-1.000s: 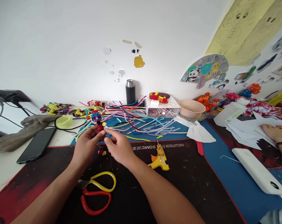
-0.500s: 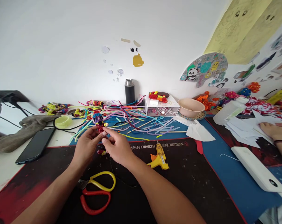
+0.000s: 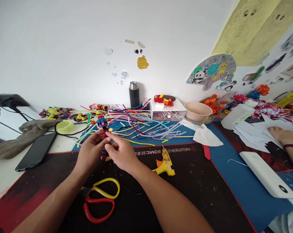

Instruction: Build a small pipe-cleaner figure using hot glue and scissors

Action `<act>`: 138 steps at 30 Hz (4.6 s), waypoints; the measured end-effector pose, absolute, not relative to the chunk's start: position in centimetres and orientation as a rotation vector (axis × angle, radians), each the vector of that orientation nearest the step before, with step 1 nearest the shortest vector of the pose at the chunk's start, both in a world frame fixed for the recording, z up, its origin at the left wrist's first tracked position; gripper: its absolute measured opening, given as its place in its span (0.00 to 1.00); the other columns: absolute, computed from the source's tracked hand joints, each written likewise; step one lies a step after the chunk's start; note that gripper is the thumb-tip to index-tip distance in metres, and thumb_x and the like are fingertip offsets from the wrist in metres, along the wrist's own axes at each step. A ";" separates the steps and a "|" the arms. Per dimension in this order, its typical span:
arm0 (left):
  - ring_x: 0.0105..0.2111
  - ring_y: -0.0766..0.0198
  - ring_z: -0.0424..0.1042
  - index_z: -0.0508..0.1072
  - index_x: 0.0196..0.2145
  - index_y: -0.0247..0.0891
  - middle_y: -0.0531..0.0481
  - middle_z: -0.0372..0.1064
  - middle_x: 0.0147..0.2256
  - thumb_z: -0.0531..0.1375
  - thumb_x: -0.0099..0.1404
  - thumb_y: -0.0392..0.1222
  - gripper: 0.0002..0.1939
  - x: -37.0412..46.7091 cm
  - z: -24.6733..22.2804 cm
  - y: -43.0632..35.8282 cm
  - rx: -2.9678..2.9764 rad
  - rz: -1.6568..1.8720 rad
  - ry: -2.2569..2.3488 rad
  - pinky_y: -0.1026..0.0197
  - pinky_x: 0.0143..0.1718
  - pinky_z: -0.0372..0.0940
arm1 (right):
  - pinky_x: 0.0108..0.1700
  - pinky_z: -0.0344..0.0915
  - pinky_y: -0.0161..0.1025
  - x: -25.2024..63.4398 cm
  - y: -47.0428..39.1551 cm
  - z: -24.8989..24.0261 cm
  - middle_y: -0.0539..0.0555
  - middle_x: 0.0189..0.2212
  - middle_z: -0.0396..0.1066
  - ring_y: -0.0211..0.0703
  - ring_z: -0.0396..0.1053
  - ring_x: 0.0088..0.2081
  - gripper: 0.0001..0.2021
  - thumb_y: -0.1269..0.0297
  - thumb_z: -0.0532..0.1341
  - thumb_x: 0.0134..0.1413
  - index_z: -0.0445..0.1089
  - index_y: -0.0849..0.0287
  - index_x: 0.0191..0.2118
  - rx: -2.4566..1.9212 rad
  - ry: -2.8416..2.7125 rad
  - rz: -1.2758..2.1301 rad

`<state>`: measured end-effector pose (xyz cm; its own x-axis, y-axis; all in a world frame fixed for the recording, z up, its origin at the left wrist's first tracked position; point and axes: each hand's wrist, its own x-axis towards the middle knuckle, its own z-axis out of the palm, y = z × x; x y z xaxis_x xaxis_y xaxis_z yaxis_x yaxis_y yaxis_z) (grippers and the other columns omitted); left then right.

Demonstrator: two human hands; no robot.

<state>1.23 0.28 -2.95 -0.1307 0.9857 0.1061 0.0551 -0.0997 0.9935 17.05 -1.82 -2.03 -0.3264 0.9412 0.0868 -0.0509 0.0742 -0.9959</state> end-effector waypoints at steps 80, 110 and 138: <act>0.40 0.48 0.82 0.78 0.46 0.39 0.46 0.84 0.38 0.79 0.51 0.58 0.31 1.5 -2.9 0.2 1.181 1.342 1.266 0.52 0.42 0.71 | 0.28 0.61 0.34 17.0 -1.8 -2.6 0.42 0.23 0.67 0.35 0.61 0.22 0.33 0.64 0.62 0.72 0.63 0.49 0.78 -0.970 -1.543 1.361; 0.41 0.47 0.82 0.77 0.44 0.39 0.45 0.84 0.39 0.78 0.53 0.61 0.30 1.5 -2.5 0.1 1.217 1.318 1.289 0.53 0.42 0.71 | 0.32 0.64 0.35 17.1 -1.7 -2.8 0.42 0.24 0.68 0.36 0.64 0.24 0.34 0.66 0.62 0.72 0.61 0.48 0.79 -0.985 -1.613 1.304; 0.37 0.50 0.82 0.78 0.44 0.39 0.46 0.84 0.36 0.78 0.52 0.61 0.30 1.6 -2.5 0.0 1.207 1.325 1.291 0.54 0.39 0.71 | 0.33 0.64 0.37 17.1 -1.9 -2.4 0.43 0.25 0.70 0.39 0.67 0.26 0.34 0.65 0.62 0.72 0.61 0.47 0.80 -1.033 -1.655 1.267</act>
